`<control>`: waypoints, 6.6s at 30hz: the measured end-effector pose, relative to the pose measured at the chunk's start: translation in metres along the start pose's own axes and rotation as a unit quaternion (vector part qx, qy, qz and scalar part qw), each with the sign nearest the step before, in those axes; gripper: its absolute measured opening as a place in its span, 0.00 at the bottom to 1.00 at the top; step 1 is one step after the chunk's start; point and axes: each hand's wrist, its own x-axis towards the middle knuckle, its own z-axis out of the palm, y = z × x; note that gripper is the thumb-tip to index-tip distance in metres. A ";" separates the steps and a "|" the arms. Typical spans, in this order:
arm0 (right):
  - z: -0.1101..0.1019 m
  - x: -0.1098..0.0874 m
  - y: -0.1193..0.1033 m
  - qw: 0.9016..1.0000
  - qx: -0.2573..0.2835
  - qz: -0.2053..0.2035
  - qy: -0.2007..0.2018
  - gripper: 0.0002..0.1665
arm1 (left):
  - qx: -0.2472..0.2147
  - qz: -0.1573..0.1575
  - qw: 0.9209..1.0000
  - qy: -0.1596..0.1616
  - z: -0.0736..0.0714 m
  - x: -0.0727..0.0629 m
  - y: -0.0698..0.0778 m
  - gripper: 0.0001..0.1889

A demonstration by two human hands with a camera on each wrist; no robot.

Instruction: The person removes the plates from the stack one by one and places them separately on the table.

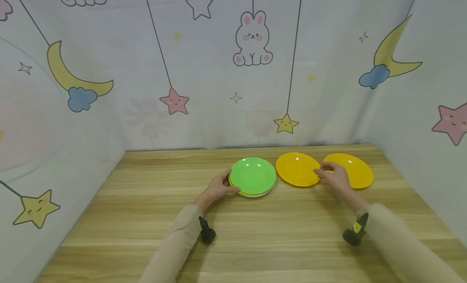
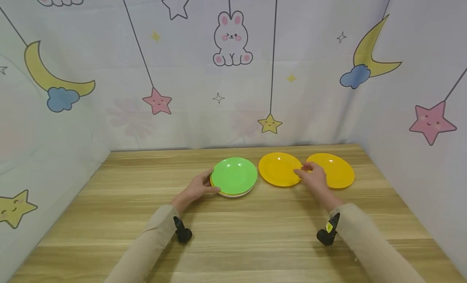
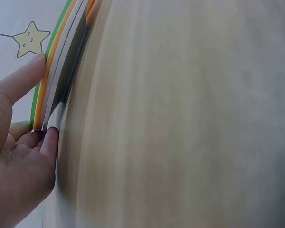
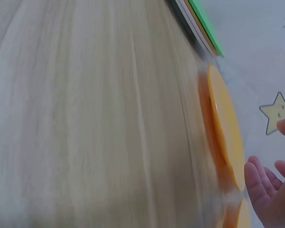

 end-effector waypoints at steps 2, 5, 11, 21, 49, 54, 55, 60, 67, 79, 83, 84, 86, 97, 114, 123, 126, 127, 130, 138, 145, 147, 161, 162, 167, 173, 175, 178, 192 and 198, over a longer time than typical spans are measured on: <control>0.006 0.000 -0.005 1.000 -0.003 -0.006 -0.012 0.37 | 0.005 0.002 1.000 0.005 0.000 0.001 -0.002 0.48; 0.016 0.002 -0.011 1.000 -0.002 -0.013 -0.029 0.35 | 0.010 0.005 1.000 0.010 0.001 0.001 -0.003 0.48; 0.037 0.007 -0.020 0.998 0.017 -0.010 -0.066 0.36 | 0.010 0.000 1.000 0.014 0.000 0.001 -0.002 0.48; 0.069 0.011 -0.023 0.997 0.007 -0.029 -0.072 0.34 | 0.005 0.000 1.000 0.016 0.000 0.002 -0.003 0.48; 0.115 0.010 -0.034 0.997 0.004 0.008 -0.082 0.33 | 0.010 0.008 1.000 0.012 0.000 0.002 -0.002 0.48; 0.117 0.012 -0.033 0.997 -0.011 -0.003 -0.079 0.33 | 0.007 0.008 1.000 0.010 0.000 0.002 -0.002 0.47; 0.118 0.013 -0.033 0.997 -0.014 -0.003 -0.077 0.33 | 0.007 0.008 1.000 0.010 0.000 0.002 -0.002 0.47; 0.119 0.014 -0.033 0.997 -0.026 -0.004 -0.069 0.32 | 0.007 0.013 1.000 0.010 -0.001 0.002 -0.001 0.47; 0.121 0.010 -0.036 0.998 -0.001 0.002 -0.057 0.30 | 0.013 0.006 1.000 0.013 0.000 0.003 -0.003 0.48; 0.115 0.010 -0.037 0.998 0.025 -0.011 -0.054 0.30 | -0.005 0.012 1.000 0.010 0.001 0.003 -0.004 0.48; 0.115 0.009 -0.038 0.997 0.048 -0.009 -0.055 0.31 | -0.003 0.008 1.000 0.013 0.001 0.003 -0.004 0.48; 0.114 0.009 -0.038 0.997 0.057 -0.007 -0.056 0.31 | -0.001 0.008 1.000 0.013 0.001 0.003 -0.004 0.48; 0.114 0.009 -0.038 0.995 0.075 -0.003 -0.063 0.31 | 0.004 0.005 1.000 0.016 0.001 0.003 -0.004 0.47; 0.112 0.006 -0.034 0.990 0.130 0.017 -0.054 0.30 | 0.008 0.000 1.000 0.013 0.002 0.000 -0.001 0.48; 0.105 -0.011 -0.027 0.978 0.207 0.037 -0.004 0.32 | 0.012 -0.008 1.000 0.017 0.004 0.000 -0.001 0.48; 0.098 -0.023 -0.023 0.976 0.212 0.046 0.011 0.32 | 0.007 -0.006 1.000 0.015 0.003 0.004 -0.005 0.48; 0.096 -0.028 -0.021 0.975 0.216 0.047 0.013 0.32 | 0.002 -0.005 1.000 0.014 0.003 0.004 -0.005 0.48; 0.095 -0.030 -0.021 0.975 0.218 0.046 0.015 0.32 | 0.001 -0.004 1.000 0.014 0.003 0.004 -0.005 0.48; 0.092 -0.035 -0.019 0.974 0.222 0.049 0.017 0.31 | 0.000 -0.001 1.000 0.014 0.003 0.003 -0.005 0.48; 0.080 -0.049 -0.018 0.968 0.245 0.058 0.022 0.32 | 0.001 0.004 1.000 0.016 0.003 0.001 -0.003 0.47; 0.064 -0.062 -0.016 0.970 0.235 0.059 0.015 0.33 | 0.003 -0.001 1.000 0.017 0.003 0.001 -0.001 0.47; 0.059 -0.065 -0.014 0.972 0.229 0.060 0.011 0.34 | 0.003 -0.002 1.000 0.017 0.003 0.001 -0.001 0.47; 0.029 -0.084 0.001 0.974 0.218 0.068 0.001 0.36 | 0.003 -0.008 1.000 0.018 0.004 0.001 -0.001 0.47; 0.027 -0.085 0.002 0.974 0.215 0.069 0.000 0.36 | 0.005 -0.008 1.000 0.018 0.004 0.001 -0.001 0.47; 0.015 -0.093 0.009 0.981 0.182 0.070 -0.001 0.36 | 0.005 -0.009 1.000 0.019 0.005 0.002 -0.001 0.48; 0.005 -0.100 0.017 0.984 0.165 0.068 0.004 0.36 | 0.008 -0.011 1.000 0.023 0.005 0.001 0.000 0.47; 0.002 -0.101 0.019 0.985 0.161 0.067 0.007 0.36 | 0.008 -0.012 1.000 0.025 0.005 0.001 0.000 0.47; -0.001 -0.104 0.022 0.987 0.147 0.064 0.006 0.36 | 0.010 -0.012 1.000 0.024 0.005 0.002 -0.001 0.46; -0.012 -0.123 0.039 0.993 0.099 0.069 0.006 0.36 | 0.009 -0.008 1.000 0.021 0.004 0.003 0.000 0.47; -0.012 -0.124 0.041 0.990 0.113 0.080 0.002 0.36 | 0.006 -0.008 1.000 0.022 0.003 0.003 -0.001 0.47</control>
